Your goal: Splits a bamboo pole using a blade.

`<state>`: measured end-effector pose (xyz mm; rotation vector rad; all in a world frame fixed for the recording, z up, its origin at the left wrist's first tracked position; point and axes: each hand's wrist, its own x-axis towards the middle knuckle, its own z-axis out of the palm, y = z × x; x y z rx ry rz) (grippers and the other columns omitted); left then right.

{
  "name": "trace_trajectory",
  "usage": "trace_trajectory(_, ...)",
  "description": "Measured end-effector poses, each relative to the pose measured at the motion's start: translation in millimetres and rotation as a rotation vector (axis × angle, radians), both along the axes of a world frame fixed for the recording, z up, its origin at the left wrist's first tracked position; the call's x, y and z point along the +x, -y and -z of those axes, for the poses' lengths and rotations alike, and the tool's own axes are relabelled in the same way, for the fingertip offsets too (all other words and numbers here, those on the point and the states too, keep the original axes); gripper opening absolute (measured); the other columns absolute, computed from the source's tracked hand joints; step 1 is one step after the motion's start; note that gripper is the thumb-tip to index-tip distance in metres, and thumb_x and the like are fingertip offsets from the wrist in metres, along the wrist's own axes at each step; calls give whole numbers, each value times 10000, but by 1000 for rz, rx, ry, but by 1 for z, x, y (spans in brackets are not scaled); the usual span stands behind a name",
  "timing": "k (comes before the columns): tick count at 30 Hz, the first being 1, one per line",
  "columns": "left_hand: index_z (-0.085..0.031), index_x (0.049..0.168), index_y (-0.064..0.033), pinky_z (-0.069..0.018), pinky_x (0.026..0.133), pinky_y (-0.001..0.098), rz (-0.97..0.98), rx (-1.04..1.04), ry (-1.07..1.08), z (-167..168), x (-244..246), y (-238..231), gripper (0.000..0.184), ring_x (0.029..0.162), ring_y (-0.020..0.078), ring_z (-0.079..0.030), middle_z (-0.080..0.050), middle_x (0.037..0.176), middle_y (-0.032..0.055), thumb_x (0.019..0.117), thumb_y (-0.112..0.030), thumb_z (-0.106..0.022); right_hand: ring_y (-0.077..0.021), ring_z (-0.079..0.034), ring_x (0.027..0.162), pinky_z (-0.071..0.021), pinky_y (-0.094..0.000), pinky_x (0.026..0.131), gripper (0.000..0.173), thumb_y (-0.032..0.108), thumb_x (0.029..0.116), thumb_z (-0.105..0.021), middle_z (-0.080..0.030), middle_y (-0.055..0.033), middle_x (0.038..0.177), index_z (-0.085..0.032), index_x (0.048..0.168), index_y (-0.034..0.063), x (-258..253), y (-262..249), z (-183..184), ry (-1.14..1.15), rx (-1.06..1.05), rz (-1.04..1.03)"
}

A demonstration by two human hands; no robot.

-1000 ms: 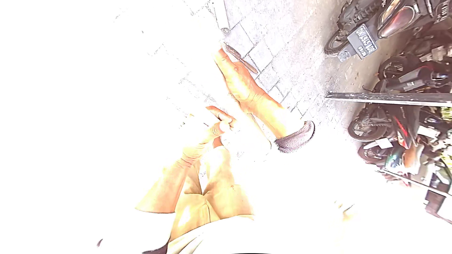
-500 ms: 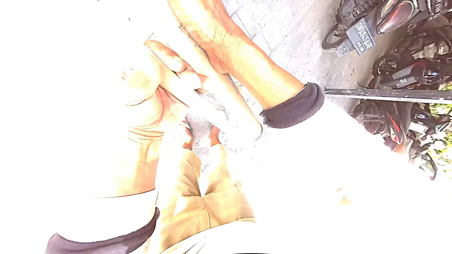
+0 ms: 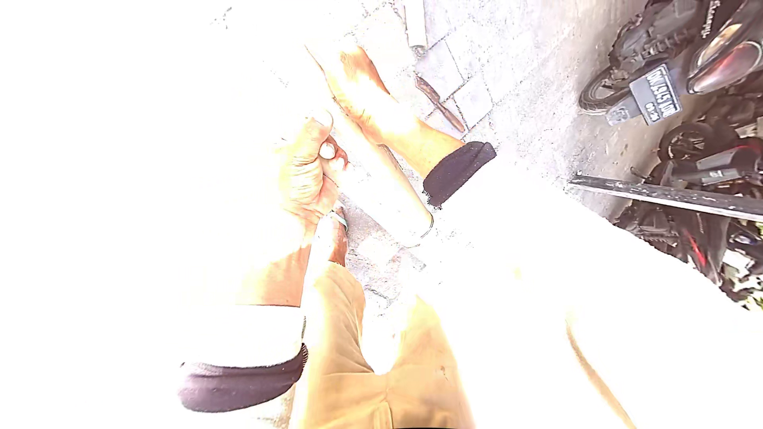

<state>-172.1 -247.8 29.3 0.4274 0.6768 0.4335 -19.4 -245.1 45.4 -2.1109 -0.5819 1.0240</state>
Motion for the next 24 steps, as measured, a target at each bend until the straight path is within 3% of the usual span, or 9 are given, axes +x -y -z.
trace_trajectory(4,-573,841,-192,-554,523,242,-28,-19,-52,20,-20,-2,188,485,69,-530,-498,592,-67,1019,-149,-616,-208,-661,891,-537,-388,811,395,282,1099,-457,-670,-125,861,-681,905,20,-17,-1,36,91,82,-87)
trace_trajectory(10,-552,802,-241,-554,529,235,-31,-24,-104,5,-42,17,256,481,51,-537,-496,569,-96,1057,-237,-568,-205,-646,892,-524,-370,821,350,130,1106,-366,-655,-125,893,-687,1078,-6,-32,13,18,153,-41,-294)
trace_trajectory(13,-529,818,-243,-562,536,235,-5,35,-157,-18,-59,26,250,472,44,-521,-468,559,-106,1064,-267,-565,-195,-600,817,-512,-360,742,414,229,1136,-312,-581,-111,832,-622,960,20,-19,19,15,62,-20,-171)
trace_trajectory(16,-567,749,-246,-529,515,203,-14,111,-237,-40,-81,31,310,452,31,-491,-451,532,-113,1059,-261,-551,-224,-661,871,-577,-404,755,530,374,1139,-271,-629,-145,917,-634,990,17,0,19,5,-51,-20,-16)
trace_trajectory(18,-559,729,-227,-546,505,223,-64,132,-247,-53,-95,39,311,449,49,-523,-475,522,-91,1039,-202,-563,-219,-688,900,-605,-392,763,489,372,1134,-317,-656,-158,962,-634,1052,9,6,25,-3,-90,27,42)
trace_trajectory(21,-596,726,-219,-516,522,189,-102,131,-230,-69,-144,53,355,485,26,-525,-512,558,-100,1056,-185,-469,-168,-660,941,-562,-309,835,275,133,1093,-449,-662,-170,1012,-646,1139,-53,11,34,-18,83,57,-67)
trace_trajectory(23,-725,847,-153,-580,631,189,-51,63,-177,-84,-210,65,297,622,36,-662,-673,692,-63,1062,-252,-546,-145,-657,943,-561,-295,837,240,124,1059,-520,-665,-160,1042,-632,1177,-52,52,52,-9,142,-41,-126)
trace_trajectory(24,-705,941,-104,-596,744,209,37,10,-192,-93,-240,74,256,756,59,-710,-718,813,-27,1070,-216,-514,-129,-678,856,-592,-294,757,212,143,1036,-559,-674,-128,967,-646,1115,-33,89,73,-1,143,-102,-65)
